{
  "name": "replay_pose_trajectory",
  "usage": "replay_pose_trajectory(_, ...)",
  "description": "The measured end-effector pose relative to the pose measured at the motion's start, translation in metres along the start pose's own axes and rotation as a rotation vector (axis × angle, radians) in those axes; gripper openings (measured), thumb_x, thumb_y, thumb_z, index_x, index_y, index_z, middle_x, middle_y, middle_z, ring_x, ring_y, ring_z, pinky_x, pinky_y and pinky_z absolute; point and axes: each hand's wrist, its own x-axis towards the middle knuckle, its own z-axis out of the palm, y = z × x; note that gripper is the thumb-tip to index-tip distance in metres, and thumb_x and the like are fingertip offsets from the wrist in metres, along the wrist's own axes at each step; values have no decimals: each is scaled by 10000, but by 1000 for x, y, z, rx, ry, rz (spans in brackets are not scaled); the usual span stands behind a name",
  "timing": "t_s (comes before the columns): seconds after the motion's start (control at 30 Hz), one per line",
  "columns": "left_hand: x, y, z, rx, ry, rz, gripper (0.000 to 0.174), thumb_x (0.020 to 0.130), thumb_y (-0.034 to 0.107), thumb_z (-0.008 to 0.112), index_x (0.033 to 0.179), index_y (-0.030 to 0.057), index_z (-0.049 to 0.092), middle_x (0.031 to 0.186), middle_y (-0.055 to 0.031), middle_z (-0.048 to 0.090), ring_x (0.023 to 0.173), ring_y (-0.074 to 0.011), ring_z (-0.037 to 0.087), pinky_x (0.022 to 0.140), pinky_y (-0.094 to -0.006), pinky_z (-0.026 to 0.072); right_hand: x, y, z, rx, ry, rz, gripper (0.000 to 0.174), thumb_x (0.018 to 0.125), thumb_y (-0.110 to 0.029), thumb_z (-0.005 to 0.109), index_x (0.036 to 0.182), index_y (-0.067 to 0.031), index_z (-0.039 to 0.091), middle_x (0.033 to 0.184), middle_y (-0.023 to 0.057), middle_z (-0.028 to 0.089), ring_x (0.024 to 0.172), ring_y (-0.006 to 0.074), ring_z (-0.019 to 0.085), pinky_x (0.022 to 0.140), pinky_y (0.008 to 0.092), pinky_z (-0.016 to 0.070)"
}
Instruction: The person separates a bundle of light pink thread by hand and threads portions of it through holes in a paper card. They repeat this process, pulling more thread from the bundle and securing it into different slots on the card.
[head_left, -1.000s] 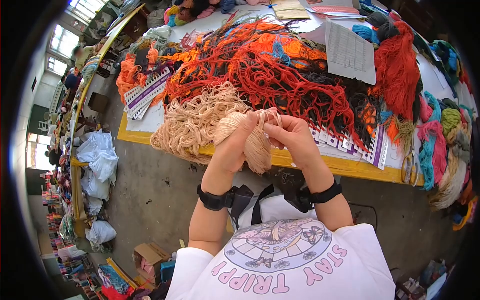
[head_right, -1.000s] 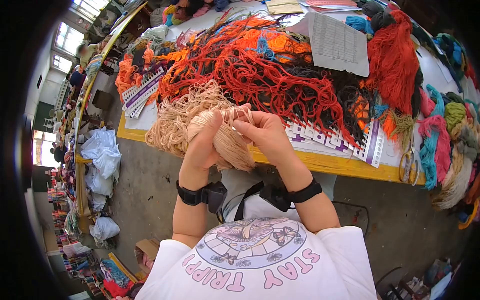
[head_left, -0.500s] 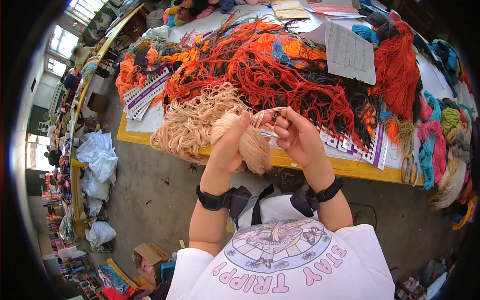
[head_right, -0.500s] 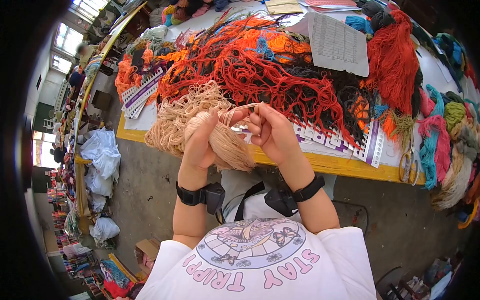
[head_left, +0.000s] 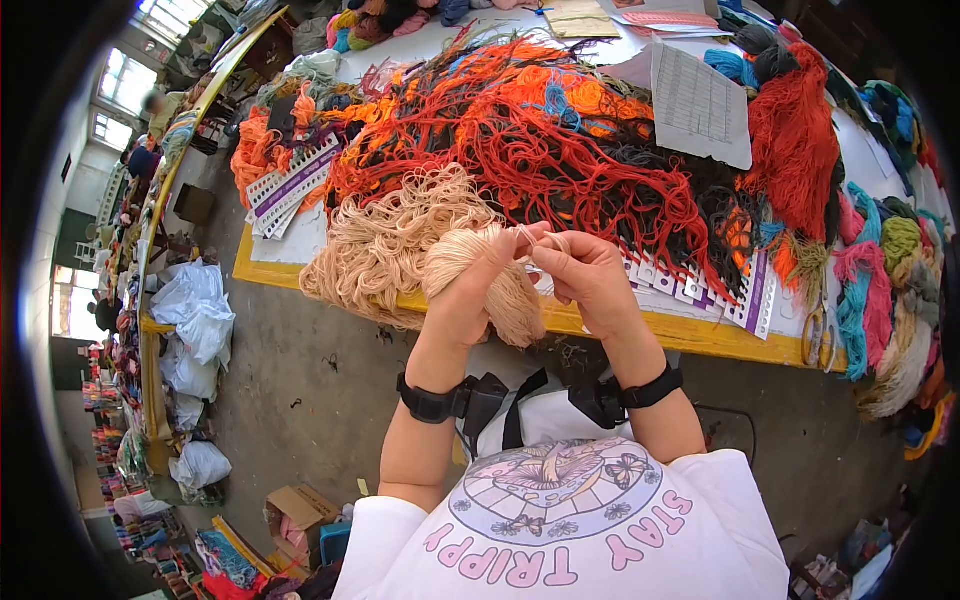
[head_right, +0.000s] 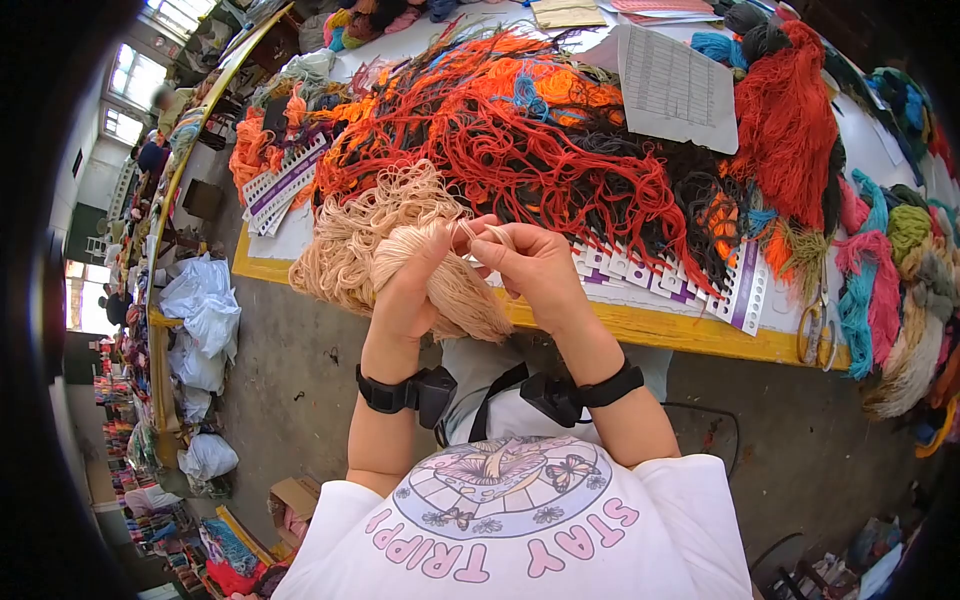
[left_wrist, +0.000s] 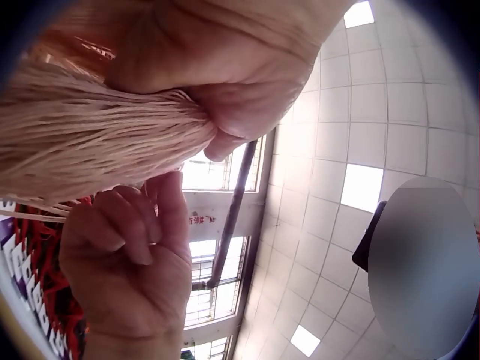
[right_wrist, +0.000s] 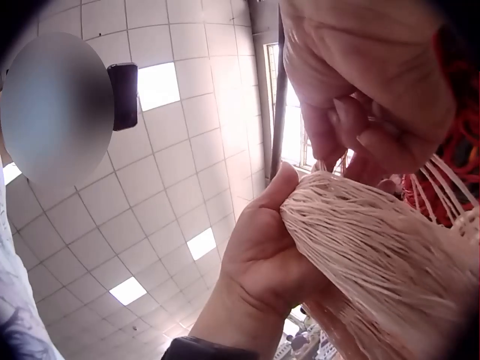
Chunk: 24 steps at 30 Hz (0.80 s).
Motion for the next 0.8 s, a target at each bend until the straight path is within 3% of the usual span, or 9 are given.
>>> replay_pose_trajectory(0.23,2,-7,-2,65,66,98,273,865,236,554,1018,14,599,1019,-59,596,881,-110,553,782,-265,437,-3,2,6,-79,26,-83,137,817,-184,620,828,-49,643,654,-35,577,522,-1,424,425,163,308)
replay_pose_trajectory(0.33,1,-1,-8,-2,18,89,250,877,212,521,1025,18,577,967,-60,607,872,-136,566,796,-301,440,-2,-4,9,206,88,37,172,845,-212,574,831,-48,621,710,-32,580,596,8,461,443,162,341)
replay_pose_trajectory(0.37,-1,3,-12,-30,-11,83,246,882,204,506,1037,21,562,947,-60,610,869,-148,572,803,-316,441,-2,-8,8,105,65,27,171,850,-210,564,831,-48,616,721,-26,578,616,15,470,460,166,354)
replay_pose_trajectory(0.47,-8,4,-50,-774,-257,124,253,882,176,493,1087,31,525,845,-20,593,830,-153,572,815,-359,432,-8,-28,-17,-191,3,-2,169,864,-201,535,833,-48,601,755,-6,574,678,37,498,510,177,392)
replay_pose_trajectory(0.53,-24,12,-77,-909,-214,192,261,883,184,493,1124,84,506,748,51,540,747,-89,539,825,-349,406,-11,-39,-40,-384,-31,-17,170,873,-195,516,834,-48,592,777,7,571,720,51,516,543,184,418)
replay_pose_trajectory(0.6,-37,17,-99,-710,125,235,279,884,178,493,1143,75,501,751,55,542,711,-79,540,836,-357,396,7,-26,-76,-1070,244,-641,170,882,-176,496,860,-34,586,846,44,574,763,69,529,593,214,447)
replay_pose_trajectory(0.63,-41,21,-111,-603,286,261,289,884,175,493,1153,70,499,753,57,543,693,-74,540,842,-361,391,-5,-44,-64,-543,261,-224,170,879,-174,497,867,-30,585,926,77,576,792,97,539,615,233,463)
replay_pose_trajectory(0.67,-46,24,-126,-739,203,291,297,883,168,494,1158,56,493,762,52,550,662,-66,533,815,-343,401,-13,-57,-63,-123,155,-87,149,877,-171,495,879,-44,575,968,93,575,785,127,541,595,243,466)
replay_pose_trajectory(0.8,-94,47,-233,-986,76,343,300,881,144,493,1137,-11,484,812,17,589,514,-35,479,659,-244,427,-30,-84,-151,866,-176,-114,165,891,-130,449,736,-72,450,667,9,436,603,95,429,462,223,399)
